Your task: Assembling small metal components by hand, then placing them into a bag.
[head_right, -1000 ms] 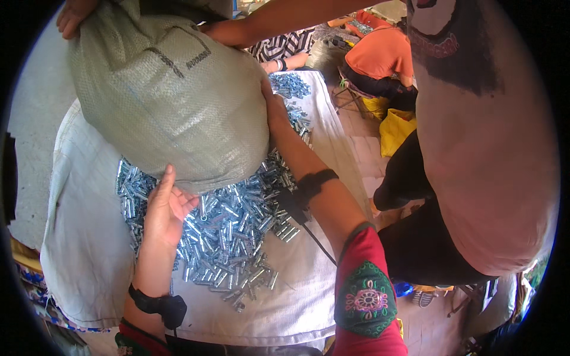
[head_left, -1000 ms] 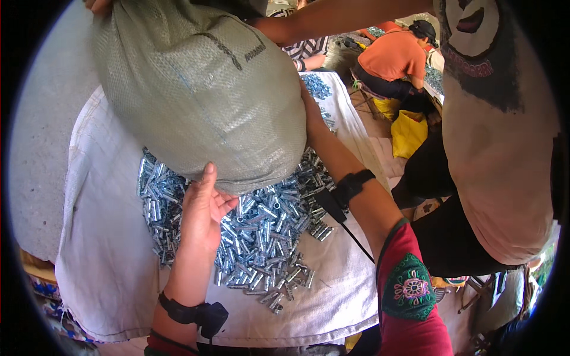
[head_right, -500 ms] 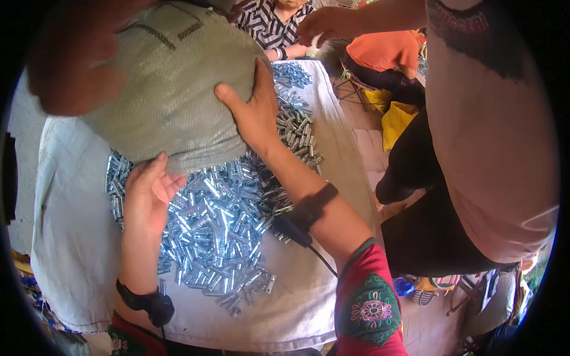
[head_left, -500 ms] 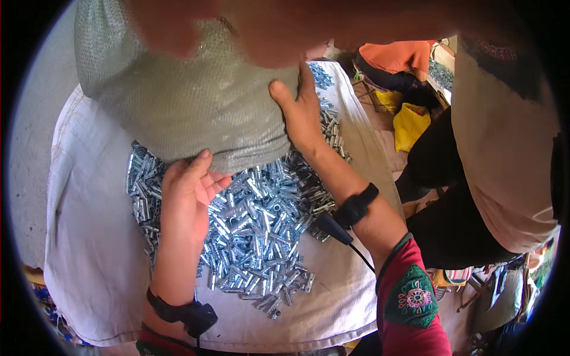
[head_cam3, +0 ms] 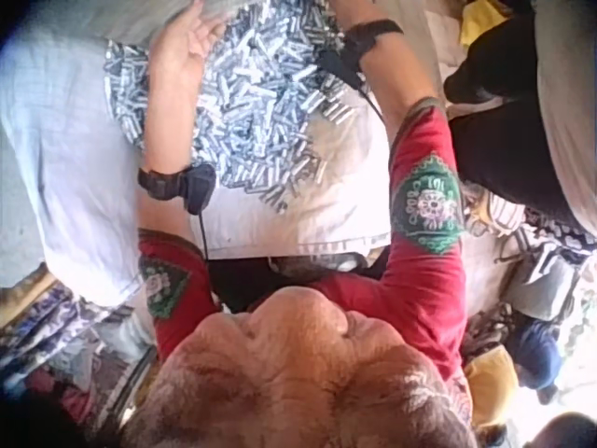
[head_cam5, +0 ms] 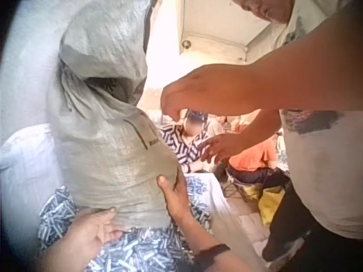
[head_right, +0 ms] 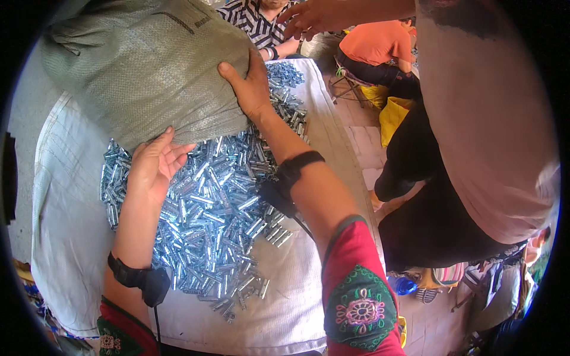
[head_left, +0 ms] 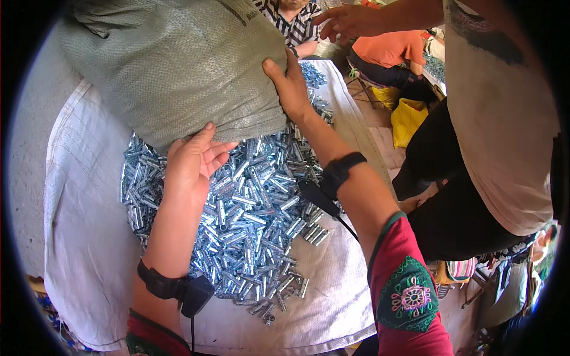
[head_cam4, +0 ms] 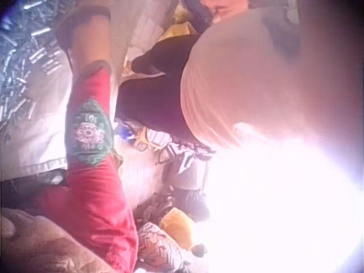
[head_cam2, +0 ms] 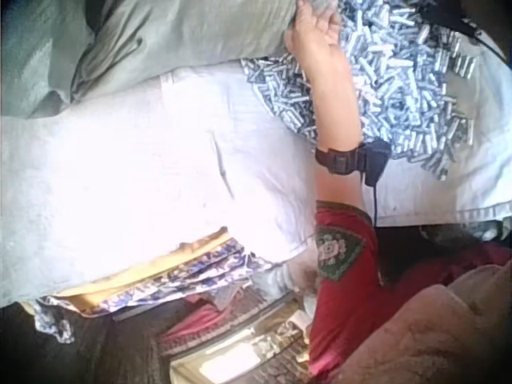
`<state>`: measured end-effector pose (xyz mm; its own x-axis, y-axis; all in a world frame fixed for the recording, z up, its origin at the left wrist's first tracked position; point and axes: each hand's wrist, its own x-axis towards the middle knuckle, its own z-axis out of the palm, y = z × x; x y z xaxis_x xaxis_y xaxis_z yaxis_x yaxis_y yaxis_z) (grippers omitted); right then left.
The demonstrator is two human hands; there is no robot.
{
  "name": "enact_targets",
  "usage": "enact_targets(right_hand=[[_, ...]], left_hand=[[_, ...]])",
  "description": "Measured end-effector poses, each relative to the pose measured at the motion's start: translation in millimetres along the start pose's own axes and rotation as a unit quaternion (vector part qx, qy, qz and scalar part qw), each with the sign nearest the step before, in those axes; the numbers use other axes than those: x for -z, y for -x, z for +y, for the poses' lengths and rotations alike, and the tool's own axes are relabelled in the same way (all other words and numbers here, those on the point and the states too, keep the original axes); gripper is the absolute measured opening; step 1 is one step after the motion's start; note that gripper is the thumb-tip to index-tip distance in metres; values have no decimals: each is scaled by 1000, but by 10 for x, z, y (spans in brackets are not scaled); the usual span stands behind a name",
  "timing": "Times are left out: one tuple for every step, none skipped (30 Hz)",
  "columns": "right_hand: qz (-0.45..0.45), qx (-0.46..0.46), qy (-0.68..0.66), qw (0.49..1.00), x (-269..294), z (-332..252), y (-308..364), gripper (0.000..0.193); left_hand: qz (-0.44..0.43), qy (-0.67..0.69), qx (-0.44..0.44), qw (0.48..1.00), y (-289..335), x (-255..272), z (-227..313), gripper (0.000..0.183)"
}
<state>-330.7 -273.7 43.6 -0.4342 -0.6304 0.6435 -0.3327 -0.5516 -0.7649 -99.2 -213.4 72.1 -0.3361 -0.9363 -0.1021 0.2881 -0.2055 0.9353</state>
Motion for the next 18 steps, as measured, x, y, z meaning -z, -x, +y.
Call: enact_targets(right_hand=[[1,1,0,1000,17,25,-34,85],[-20,-3,-24,999,-4,41,-95,86],[-41,-7,-49,998,-31,55,-134,87],[-43,-3,-54,998,-52,71,-132,87],[-28,-13,-31,999,-21,124,-101,87],[-14,-22,-10,1000,8,170,-88,87],[-13,-21,-10,1000,30,211,-100,87],[-14,-32,-3,999,31,196,-76,88],[-15,-43,5,999,37,176,-50,88],[-17,-44,4,999,63,150,-12,88],[-29,-85,21,996,89,48,44,88],[-41,-127,39,990,116,11,103,88],[-42,-128,39,990,163,-22,165,88],[-51,-131,80,987,183,-85,240,87],[-58,-133,126,981,234,-143,311,87],[-61,-134,126,981,301,-208,395,87],[-66,-189,142,969,363,-339,490,84],[-69,-243,155,955,378,-455,609,81]], left_hand=[[-3,-2,-2,1000,-54,-2,-32,27],[-2,-4,-6,1000,-95,-15,-31,27],[-4,6,10,1000,-131,-34,-32,27],[-5,16,25,1000,-149,-35,-24,26],[-7,15,24,1000,-167,-24,-55,26],[-9,12,34,999,-160,-1,-90,25],[-10,10,44,999,-136,23,-105,24],[-7,9,44,999,-85,64,-107,24],[-38,11,50,998,-28,117,-99,24],[-69,14,56,996,39,170,-86,24],[-99,18,62,993,125,216,-65,24],[-78,-5,57,995,257,184,-23,23],[-76,-4,57,995,348,186,3,23],[-65,-54,-1,996,484,221,57,23],[-59,-102,-56,991,569,259,72,23],[-62,-135,-92,985,646,339,77,23],[-59,-132,-91,985,699,432,54,23],[-33,-235,-197,951,751,532,28,23]])
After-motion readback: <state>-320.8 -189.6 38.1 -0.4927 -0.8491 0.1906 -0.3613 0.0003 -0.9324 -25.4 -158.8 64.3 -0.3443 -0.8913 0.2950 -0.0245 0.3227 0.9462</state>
